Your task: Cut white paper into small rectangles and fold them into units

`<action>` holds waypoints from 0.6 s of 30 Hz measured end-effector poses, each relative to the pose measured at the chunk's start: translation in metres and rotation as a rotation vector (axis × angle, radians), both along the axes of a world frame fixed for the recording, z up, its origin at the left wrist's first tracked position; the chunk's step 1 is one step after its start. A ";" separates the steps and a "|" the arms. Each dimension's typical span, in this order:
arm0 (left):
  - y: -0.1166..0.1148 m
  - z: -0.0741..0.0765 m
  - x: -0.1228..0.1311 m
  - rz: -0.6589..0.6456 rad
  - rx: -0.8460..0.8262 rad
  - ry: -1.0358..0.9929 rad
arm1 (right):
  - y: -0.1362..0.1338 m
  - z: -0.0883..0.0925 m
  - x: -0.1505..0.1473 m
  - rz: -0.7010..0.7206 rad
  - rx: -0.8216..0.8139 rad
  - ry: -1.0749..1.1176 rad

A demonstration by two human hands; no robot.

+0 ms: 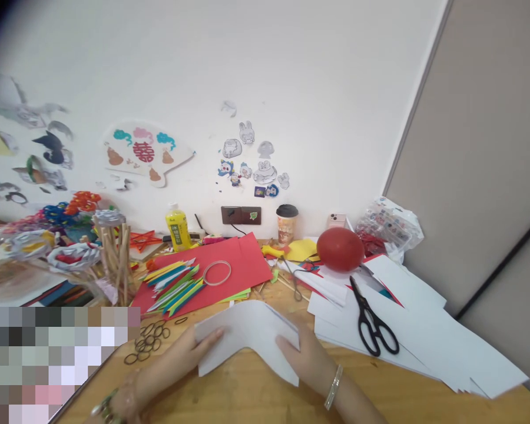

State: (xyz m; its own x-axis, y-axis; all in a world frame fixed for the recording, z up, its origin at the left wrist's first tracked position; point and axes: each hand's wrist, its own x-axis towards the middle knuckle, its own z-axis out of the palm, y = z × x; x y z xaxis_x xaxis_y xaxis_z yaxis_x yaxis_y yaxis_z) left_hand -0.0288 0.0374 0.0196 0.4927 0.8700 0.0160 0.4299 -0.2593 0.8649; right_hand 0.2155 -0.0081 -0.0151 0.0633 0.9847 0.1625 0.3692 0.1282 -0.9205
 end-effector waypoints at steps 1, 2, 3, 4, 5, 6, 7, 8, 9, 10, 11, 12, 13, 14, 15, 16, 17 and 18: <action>-0.001 0.002 0.000 0.017 -0.041 -0.034 | 0.001 -0.001 0.001 -0.012 -0.031 0.079; -0.002 0.004 0.001 0.016 -0.070 -0.056 | 0.002 -0.001 0.002 -0.017 -0.066 0.158; -0.003 0.007 0.001 -0.006 -0.075 -0.060 | 0.002 -0.001 0.002 -0.020 -0.096 0.222; -0.004 0.010 0.001 -0.043 -0.052 -0.044 | 0.003 -0.001 0.003 -0.029 -0.110 0.256; -0.005 0.013 0.002 -0.087 -0.005 -0.017 | 0.004 -0.002 0.004 -0.043 -0.100 0.258; -0.005 0.015 0.002 -0.129 0.058 0.014 | 0.004 -0.002 0.004 -0.060 -0.068 0.231; -0.005 0.015 0.003 -0.155 0.125 0.045 | 0.005 -0.003 0.005 -0.070 -0.025 0.178; -0.004 0.014 0.003 -0.166 0.193 0.071 | 0.006 -0.005 0.005 -0.062 0.023 0.104; -0.003 0.012 0.004 -0.168 0.248 0.093 | 0.007 -0.006 0.006 -0.026 0.066 0.018; -0.001 0.008 0.004 -0.170 0.284 0.113 | 0.008 -0.008 0.007 0.032 0.100 -0.074; 0.000 0.005 0.004 -0.171 0.309 0.132 | 0.008 -0.009 0.008 0.095 0.125 -0.169; 0.002 0.001 0.004 -0.171 0.328 0.149 | 0.009 -0.010 0.008 0.150 0.149 -0.263; 0.004 -0.002 0.004 -0.166 0.342 0.165 | 0.010 -0.011 0.008 0.189 0.172 -0.345; 0.004 -0.005 0.005 -0.158 0.352 0.181 | 0.010 -0.011 0.007 0.203 0.195 -0.407; 0.005 -0.007 0.005 -0.142 0.359 0.195 | 0.010 -0.010 0.005 0.191 0.214 -0.449; 0.004 -0.009 0.005 -0.125 0.366 0.199 | 0.009 -0.009 0.003 0.157 0.232 -0.470; 0.003 -0.010 0.006 -0.106 0.368 0.190 | 0.008 -0.008 -0.001 0.109 0.250 -0.472; 0.001 -0.011 0.008 -0.082 0.359 0.164 | 0.006 -0.007 -0.006 0.051 0.266 -0.456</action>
